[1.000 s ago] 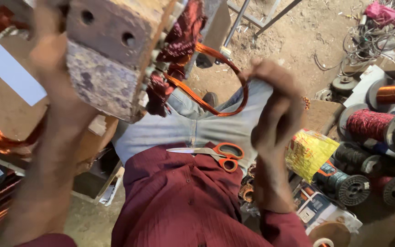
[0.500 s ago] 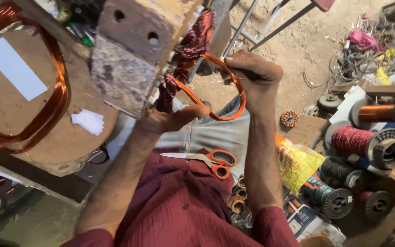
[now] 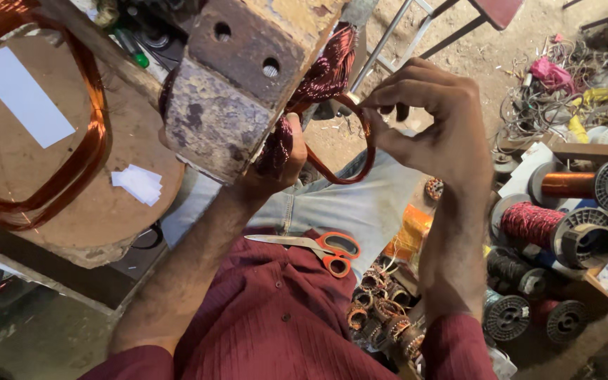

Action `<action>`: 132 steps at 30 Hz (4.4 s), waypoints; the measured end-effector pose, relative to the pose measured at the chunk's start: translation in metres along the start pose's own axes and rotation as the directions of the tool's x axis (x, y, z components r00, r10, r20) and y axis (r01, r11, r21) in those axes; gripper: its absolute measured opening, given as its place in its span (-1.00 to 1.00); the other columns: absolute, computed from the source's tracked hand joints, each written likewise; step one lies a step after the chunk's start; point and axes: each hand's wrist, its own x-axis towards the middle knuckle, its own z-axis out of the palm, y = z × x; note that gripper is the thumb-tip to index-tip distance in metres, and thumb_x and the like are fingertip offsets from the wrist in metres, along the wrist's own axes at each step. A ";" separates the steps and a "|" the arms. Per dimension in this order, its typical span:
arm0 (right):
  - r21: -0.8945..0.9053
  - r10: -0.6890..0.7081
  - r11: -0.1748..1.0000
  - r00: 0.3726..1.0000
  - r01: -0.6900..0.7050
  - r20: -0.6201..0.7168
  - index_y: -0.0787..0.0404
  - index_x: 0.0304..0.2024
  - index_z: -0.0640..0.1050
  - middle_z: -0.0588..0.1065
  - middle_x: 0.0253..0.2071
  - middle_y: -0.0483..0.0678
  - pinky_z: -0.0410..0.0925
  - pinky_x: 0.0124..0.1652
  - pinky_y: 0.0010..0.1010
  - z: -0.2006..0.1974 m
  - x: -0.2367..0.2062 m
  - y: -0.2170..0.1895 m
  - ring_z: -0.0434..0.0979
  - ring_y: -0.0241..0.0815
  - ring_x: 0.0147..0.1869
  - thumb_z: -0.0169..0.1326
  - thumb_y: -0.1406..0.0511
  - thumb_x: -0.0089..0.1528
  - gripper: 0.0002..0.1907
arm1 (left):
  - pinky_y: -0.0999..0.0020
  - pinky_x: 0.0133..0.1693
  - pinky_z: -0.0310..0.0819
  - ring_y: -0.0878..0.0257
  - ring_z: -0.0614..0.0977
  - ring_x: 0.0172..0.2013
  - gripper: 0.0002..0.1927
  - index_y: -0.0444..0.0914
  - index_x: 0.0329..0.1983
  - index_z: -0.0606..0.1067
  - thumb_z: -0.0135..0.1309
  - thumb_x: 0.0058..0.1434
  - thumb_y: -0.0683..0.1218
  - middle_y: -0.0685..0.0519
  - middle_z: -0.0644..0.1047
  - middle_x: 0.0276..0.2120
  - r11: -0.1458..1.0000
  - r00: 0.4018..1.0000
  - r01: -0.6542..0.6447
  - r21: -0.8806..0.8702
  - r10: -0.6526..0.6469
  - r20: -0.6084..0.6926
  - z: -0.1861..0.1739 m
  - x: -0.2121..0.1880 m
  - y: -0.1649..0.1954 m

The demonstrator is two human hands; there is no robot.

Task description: The person winds copper wire around a stator core held in a vise, repeatedly inserting the wire into slots and adjusting the coil. They use a small white tool to push the wire into place and occasionally cut the wire with scissors.

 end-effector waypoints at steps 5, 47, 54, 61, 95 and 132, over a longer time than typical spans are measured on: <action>0.118 0.421 0.907 0.879 -0.405 -0.225 0.36 -0.28 0.62 0.56 -0.37 0.02 0.38 -0.29 -0.46 0.036 -0.028 0.014 0.52 -0.31 -0.32 0.33 0.41 0.27 -0.87 | 0.15 0.06 0.53 0.05 0.60 -0.02 -0.82 -0.36 0.03 0.55 0.21 0.42 -0.22 -0.09 0.53 -0.02 0.999 1.000 -0.021 0.034 0.021 0.008 -0.002 -0.001 -0.001; 0.221 -0.366 0.887 0.909 0.406 -0.201 0.12 -0.44 0.51 0.52 -0.58 -0.16 0.46 0.10 -0.28 0.076 -0.058 0.001 0.51 -0.21 -0.48 0.34 0.15 0.25 -0.68 | 0.29 0.16 0.50 0.14 0.62 0.08 -0.71 -0.37 0.09 0.50 0.15 0.30 -0.28 -0.07 0.57 0.04 0.997 0.987 0.081 -0.002 -0.080 0.143 -0.012 0.028 -0.008; 0.794 0.523 -0.490 0.850 0.361 -0.064 0.47 0.17 0.40 0.41 -0.49 -0.13 0.32 0.25 -0.34 0.105 -0.058 -0.069 0.43 -0.25 -0.33 0.23 0.24 0.35 -0.50 | 0.16 0.22 0.43 0.02 0.56 0.15 -0.50 -0.35 0.22 0.34 0.16 0.21 -0.25 -0.10 0.47 0.14 0.996 0.990 0.088 -0.017 -0.085 0.110 -0.008 0.018 -0.006; 0.988 0.485 0.149 0.867 0.045 -0.112 0.57 0.43 0.07 0.45 0.33 0.18 0.28 0.39 -0.26 0.053 -0.018 -0.086 0.35 0.14 0.48 0.31 0.47 0.07 -0.02 | 0.02 0.27 0.36 -0.09 0.49 0.23 -0.28 -0.32 0.35 0.19 0.18 0.13 -0.22 -0.14 0.37 0.23 0.977 0.985 0.143 -0.160 -0.124 0.120 -0.001 0.015 -0.004; 0.099 0.252 0.968 0.873 -0.231 -0.418 0.21 0.00 0.63 0.36 0.08 0.04 0.49 -0.01 -0.38 0.089 -0.005 -0.093 0.54 -0.17 0.08 0.43 0.45 0.20 -0.65 | 0.25 -0.39 0.49 0.11 0.66 -0.31 -0.70 -0.28 -0.30 0.66 0.25 -0.16 -0.11 -0.08 0.65 -0.17 0.571 0.768 0.151 -0.807 0.446 0.459 -0.044 0.124 -0.219; 0.048 0.130 0.991 0.940 -0.122 -0.315 0.07 0.10 0.64 0.36 0.13 0.04 0.50 -0.11 -0.36 0.075 -0.009 -0.089 0.54 -0.09 0.03 0.25 0.53 0.22 -0.57 | 0.21 -0.35 0.53 0.01 0.65 -0.27 -0.81 -0.35 -0.30 0.64 0.32 0.00 -0.23 -0.14 0.59 -0.25 0.667 0.717 0.309 -0.678 0.305 0.627 -0.065 0.135 -0.193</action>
